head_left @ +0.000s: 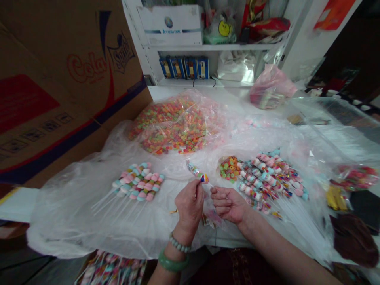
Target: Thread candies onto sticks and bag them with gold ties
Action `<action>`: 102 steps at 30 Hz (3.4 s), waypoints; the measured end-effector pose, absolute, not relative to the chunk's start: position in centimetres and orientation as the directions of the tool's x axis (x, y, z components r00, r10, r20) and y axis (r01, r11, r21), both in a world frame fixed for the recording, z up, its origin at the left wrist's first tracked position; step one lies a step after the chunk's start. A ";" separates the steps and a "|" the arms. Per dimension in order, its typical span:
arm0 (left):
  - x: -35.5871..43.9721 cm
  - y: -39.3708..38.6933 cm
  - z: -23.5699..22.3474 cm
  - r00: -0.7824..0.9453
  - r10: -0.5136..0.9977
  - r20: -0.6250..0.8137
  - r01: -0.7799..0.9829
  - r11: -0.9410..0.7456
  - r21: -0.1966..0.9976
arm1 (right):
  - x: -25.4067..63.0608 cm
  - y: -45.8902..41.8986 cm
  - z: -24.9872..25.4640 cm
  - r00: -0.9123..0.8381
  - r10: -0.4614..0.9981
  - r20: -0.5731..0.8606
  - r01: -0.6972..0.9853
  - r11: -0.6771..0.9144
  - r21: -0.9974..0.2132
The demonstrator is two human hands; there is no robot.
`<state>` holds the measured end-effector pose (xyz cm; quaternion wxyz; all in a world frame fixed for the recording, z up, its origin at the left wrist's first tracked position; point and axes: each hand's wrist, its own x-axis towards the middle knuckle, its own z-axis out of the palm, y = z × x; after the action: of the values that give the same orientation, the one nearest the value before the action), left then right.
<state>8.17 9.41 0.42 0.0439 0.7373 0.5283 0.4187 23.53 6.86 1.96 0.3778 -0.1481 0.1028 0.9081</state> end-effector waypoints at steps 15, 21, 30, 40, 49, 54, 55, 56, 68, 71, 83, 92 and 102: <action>9.7 6.9 0.8 0.099 0.947 0.305 0.548 -0.308 0.778 | 21.2 6.6 2.3 0.052 0.930 -0.365 -0.373 -0.321 -0.871; 8.5 7.7 1.3 0.327 0.886 -0.328 -0.283 0.423 0.861 | 22.3 5.1 2.1 0.125 0.992 0.027 0.294 -0.012 -0.956; 9.8 8.3 3.1 0.149 0.898 -0.413 -0.554 0.422 0.718 | 20.1 4.2 2.2 0.063 0.989 -0.134 0.129 -0.141 -0.982; 9.3 6.7 2.2 0.147 0.903 -0.403 -0.481 0.422 0.769 | 19.8 3.8 2.2 -0.001 0.981 0.192 0.404 0.176 -0.898; 7.5 7.0 1.6 0.255 0.871 -0.419 -0.531 0.488 0.692 | 19.4 2.3 1.8 -0.254 0.920 0.298 0.615 0.392 -0.684; 8.3 7.0 0.9 0.180 0.879 -0.442 -0.576 0.459 0.676 | 18.3 2.3 2.8 -0.162 0.927 0.337 0.803 0.323 -0.501; 8.5 7.0 1.0 0.178 0.881 -0.438 -0.593 0.452 0.667 | 18.1 2.6 2.8 -0.166 0.931 0.324 0.815 0.315 -0.486; 8.6 6.9 1.1 0.196 0.877 -0.440 -0.607 0.460 0.647 | 17.9 2.9 2.8 -0.167 0.938 0.304 0.813 0.306 -0.496; 3.0 5.4 2.1 0.100 0.968 -0.232 -0.426 0.253 0.869 | 16.7 6.0 2.9 -0.347 0.860 -0.374 -0.185 -0.453 -0.872; 1.0 5.3 2.1 -0.013 0.970 -0.241 -0.423 0.213 0.880 | 16.1 5.9 3.2 -0.073 0.983 -0.167 -0.005 -0.168 -0.986; -0.7 3.4 -0.2 -0.319 0.947 0.046 0.360 0.076 0.930 | 10.1 8.8 2.3 -0.081 0.971 -0.223 -0.218 -0.236 -0.947; -4.1 4.7 -1.4 -0.309 0.866 -0.393 -0.297 0.304 0.905 | 12.8 8.0 -1.3 -0.589 0.807 0.032 0.723 0.545 -0.424; -3.4 6.8 -1.3 -0.099 0.835 -0.541 -0.444 0.450 0.775 | 13.9 9.3 -0.8 -0.091 0.995 -0.025 0.444 0.018 -0.896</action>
<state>-3.43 6.78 -1.29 0.6476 0.1769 0.5528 0.4937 13.90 9.31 -0.77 0.3475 -0.5775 -0.6232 0.3966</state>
